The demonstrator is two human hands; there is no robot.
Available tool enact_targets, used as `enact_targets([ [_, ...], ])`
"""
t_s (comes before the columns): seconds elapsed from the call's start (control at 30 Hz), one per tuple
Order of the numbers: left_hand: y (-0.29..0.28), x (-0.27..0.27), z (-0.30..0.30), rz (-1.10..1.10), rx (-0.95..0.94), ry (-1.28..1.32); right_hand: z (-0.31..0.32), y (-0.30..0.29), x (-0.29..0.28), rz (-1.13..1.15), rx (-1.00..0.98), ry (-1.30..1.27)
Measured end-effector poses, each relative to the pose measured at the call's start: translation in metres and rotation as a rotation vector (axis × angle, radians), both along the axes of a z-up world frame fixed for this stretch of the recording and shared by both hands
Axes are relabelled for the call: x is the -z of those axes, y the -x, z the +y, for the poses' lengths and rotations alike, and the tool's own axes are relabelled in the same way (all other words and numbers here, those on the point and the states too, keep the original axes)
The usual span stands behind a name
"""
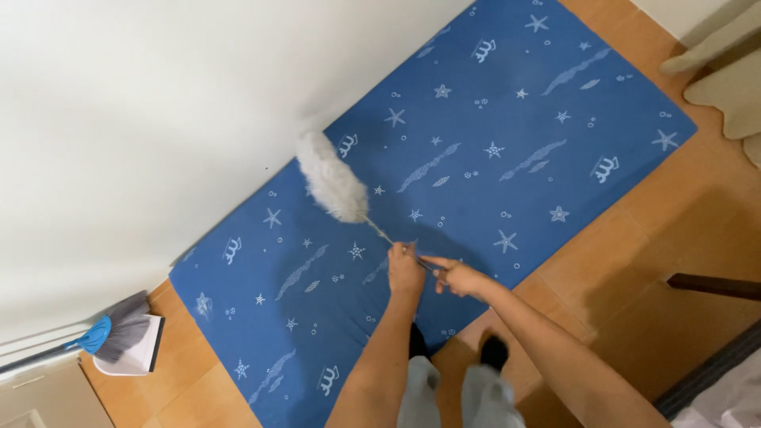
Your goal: The person folds a patterned cloth and a blue shirt on a blue mat, placing them on a nearby bed. Then, the person uses a feather duster to clean the mat and the metal frame of the bed.
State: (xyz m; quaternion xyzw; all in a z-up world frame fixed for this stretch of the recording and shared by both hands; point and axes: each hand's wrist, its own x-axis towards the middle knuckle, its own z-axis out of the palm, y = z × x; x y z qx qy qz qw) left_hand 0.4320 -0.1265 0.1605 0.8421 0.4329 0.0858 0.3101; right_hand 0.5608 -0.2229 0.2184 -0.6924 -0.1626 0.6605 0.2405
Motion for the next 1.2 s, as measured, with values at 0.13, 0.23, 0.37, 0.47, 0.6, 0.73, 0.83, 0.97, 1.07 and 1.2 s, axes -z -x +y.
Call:
enact_targets([
  [0.13, 0.001, 0.012, 0.012, 0.032, 0.003, 0.021, 0.002, -0.005, 0.030, -0.304, -0.187, -0.328],
  [0.23, -0.006, -0.003, 0.024, 0.097, -0.042, 0.156, 0.007, -0.003, 0.020, -0.908, -0.632, -0.375],
  [0.37, -0.014, 0.002, 0.032, 0.025, -0.282, 0.052, -0.006, 0.010, 0.067, -0.915, -0.787, -0.435],
  [0.47, -0.038, 0.000, 0.024, -0.025, -0.333, 0.040, -0.021, -0.022, 0.123, -0.886, -0.849, -0.545],
  [0.6, -0.083, 0.006, 0.011, -0.148, -0.315, 0.096, -0.066, -0.163, 0.256, -0.931, -0.592, 0.127],
  [0.73, -0.127, 0.017, 0.000, -0.102, -0.285, 0.167, -0.065, -0.295, 0.180, -0.998, -0.016, 0.315],
  [0.83, -0.167, 0.029, -0.002, -0.133, -0.295, 0.228, -0.034, -0.333, 0.143, -1.106, 0.223, 0.242],
  [0.97, -0.240, 0.029, 0.020, -0.160, -0.227, -0.015, 0.002, -0.288, 0.103, -1.161, -0.026, 0.024],
  [1.07, -0.297, 0.010, 0.062, -0.081, -0.103, -0.197, 0.013, -0.259, 0.113, -1.098, -0.314, -0.114],
  [1.2, -0.335, -0.022, 0.102, 0.022, 0.120, -0.299, 0.019, -0.261, 0.131, -0.985, -0.817, -0.158],
])
